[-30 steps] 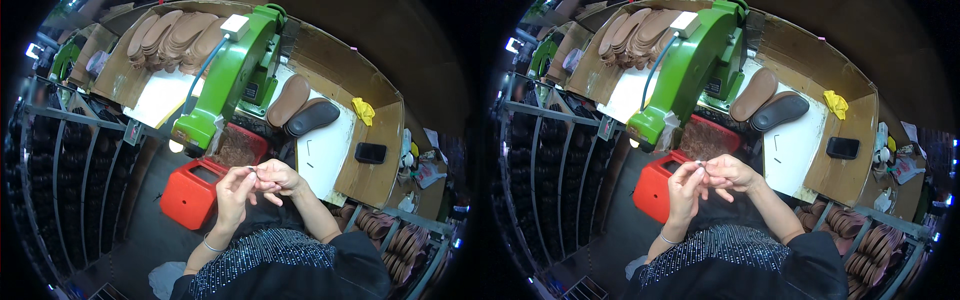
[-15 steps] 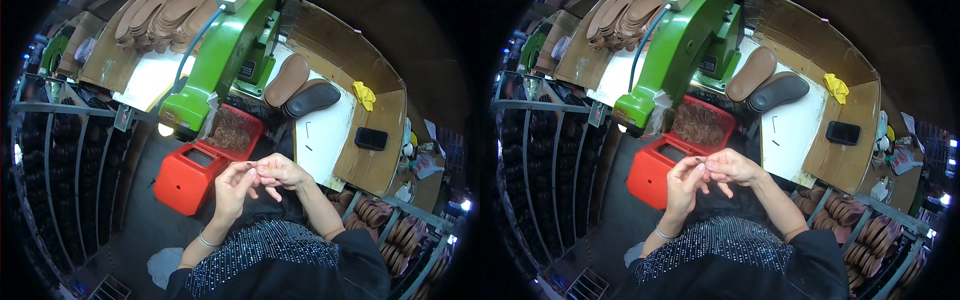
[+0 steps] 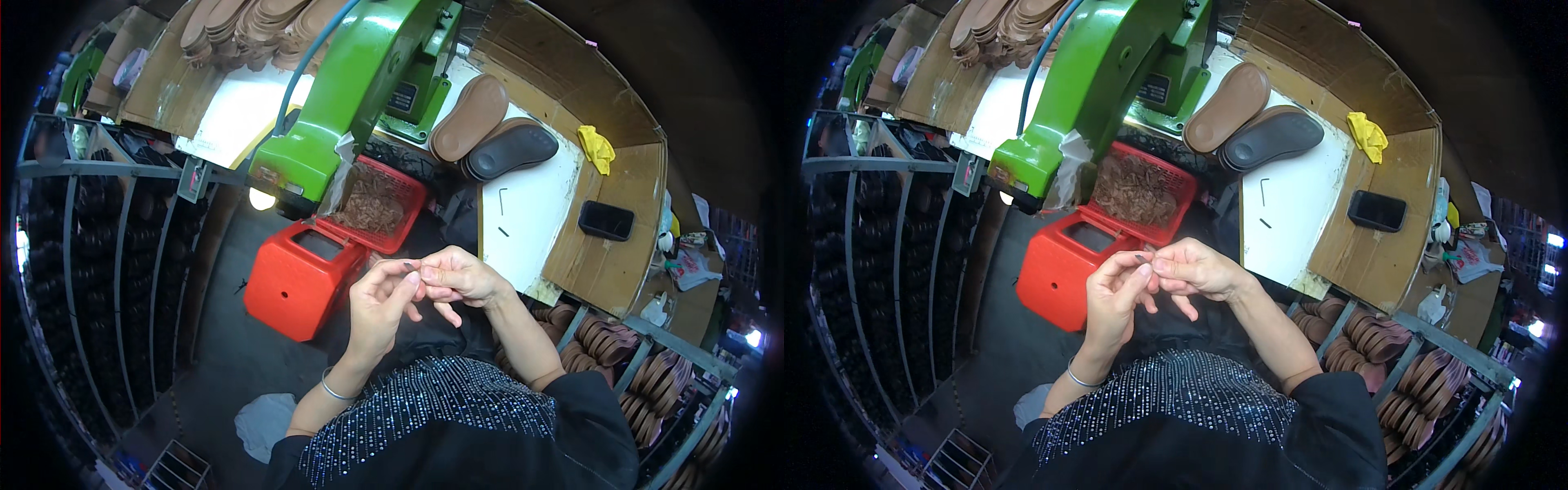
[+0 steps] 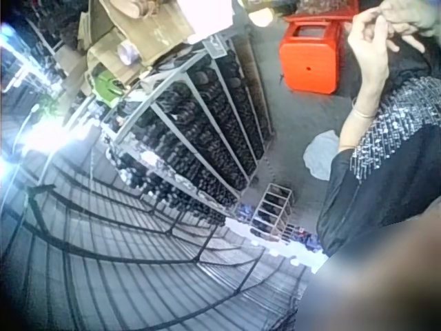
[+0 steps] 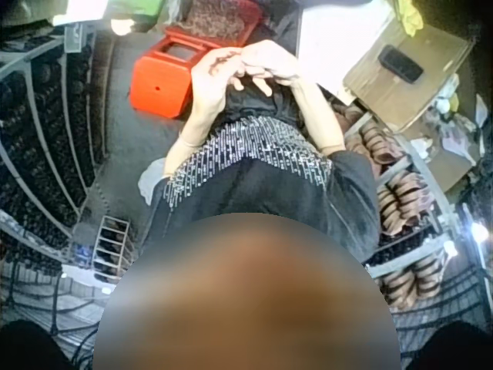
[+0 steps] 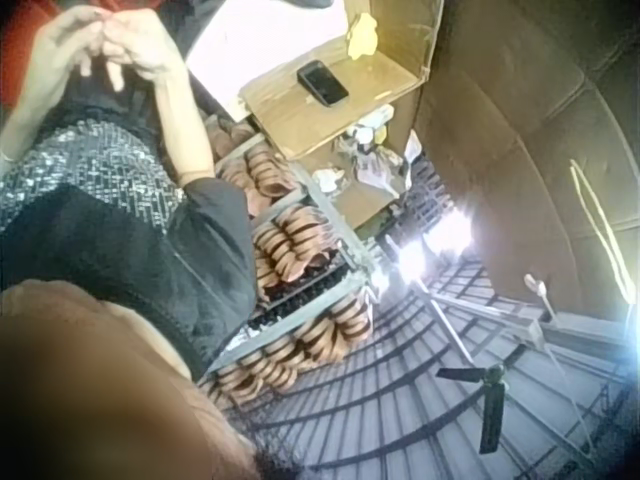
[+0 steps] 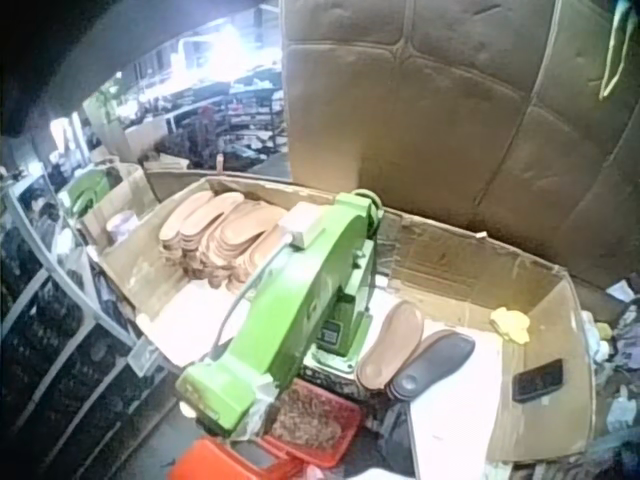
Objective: The recorder is sewing small leather or fabric components for shoes using an industrial sewing machine.
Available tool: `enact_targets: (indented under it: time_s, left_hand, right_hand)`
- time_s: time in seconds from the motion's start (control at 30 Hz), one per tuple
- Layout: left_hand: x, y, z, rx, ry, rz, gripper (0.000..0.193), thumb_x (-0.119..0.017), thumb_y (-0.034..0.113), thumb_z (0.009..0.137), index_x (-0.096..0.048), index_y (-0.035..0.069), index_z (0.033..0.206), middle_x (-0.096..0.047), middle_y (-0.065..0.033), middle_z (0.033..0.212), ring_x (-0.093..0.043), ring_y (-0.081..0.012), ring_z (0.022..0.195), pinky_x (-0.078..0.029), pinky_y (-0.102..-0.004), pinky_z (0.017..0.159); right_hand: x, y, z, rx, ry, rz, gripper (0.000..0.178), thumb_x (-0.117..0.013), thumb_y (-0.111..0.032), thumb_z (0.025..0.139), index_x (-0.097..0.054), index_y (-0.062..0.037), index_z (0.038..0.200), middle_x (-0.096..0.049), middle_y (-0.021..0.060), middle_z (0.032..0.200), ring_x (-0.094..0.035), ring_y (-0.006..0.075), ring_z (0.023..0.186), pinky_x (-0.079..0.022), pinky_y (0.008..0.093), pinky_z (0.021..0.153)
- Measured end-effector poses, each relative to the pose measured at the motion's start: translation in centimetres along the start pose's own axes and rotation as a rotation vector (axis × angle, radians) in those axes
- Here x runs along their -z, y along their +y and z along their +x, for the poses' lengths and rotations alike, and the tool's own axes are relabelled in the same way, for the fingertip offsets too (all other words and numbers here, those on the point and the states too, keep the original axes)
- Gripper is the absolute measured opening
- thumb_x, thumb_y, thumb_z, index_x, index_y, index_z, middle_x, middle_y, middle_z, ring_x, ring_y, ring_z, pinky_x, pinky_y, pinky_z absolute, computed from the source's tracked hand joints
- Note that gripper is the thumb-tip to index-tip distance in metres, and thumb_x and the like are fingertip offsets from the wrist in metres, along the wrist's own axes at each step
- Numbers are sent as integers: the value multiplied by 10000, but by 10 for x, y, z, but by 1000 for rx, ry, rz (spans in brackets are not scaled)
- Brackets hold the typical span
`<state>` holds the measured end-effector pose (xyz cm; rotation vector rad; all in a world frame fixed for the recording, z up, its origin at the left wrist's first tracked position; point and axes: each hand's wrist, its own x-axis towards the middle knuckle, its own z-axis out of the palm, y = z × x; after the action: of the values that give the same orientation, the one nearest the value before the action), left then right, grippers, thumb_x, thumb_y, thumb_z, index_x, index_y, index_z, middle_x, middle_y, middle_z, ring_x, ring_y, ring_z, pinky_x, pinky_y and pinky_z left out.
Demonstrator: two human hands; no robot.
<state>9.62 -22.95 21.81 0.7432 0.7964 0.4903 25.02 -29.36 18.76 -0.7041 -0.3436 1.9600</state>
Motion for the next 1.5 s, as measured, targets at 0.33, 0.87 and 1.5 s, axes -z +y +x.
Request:
enact_targets:
  time_s: [0.33,0.87,1.5]
  left_hand:
    - [4,0,-3,15,-29,3,142,-548,-1,847,-561,-42,983,-587,-76,776,-569,-93,657,-489,-190,466]
    - [11,0,-6,18,-78,-29,182,-553,-1,847,-556,-47,1023,-600,-66,803,-580,-80,708,-460,-174,469]
    - [10,-4,-7,74,-103,-27,176,-557,2,846,-556,-45,1016,-603,-71,785,-578,-83,695,-455,-174,466]
  right_hand:
    - [-9,2,-3,1,44,-19,322,-455,-238,937,-563,46,831,-368,-35,497,-449,82,356,-433,209,336]
    - [-12,6,-4,-17,71,-41,327,-453,-233,938,-569,46,814,-368,-33,492,-454,90,345,-412,197,328]
    - [-14,8,-13,-22,116,-41,302,-467,-235,932,-570,44,875,-383,-40,500,-413,61,354,-435,201,333]
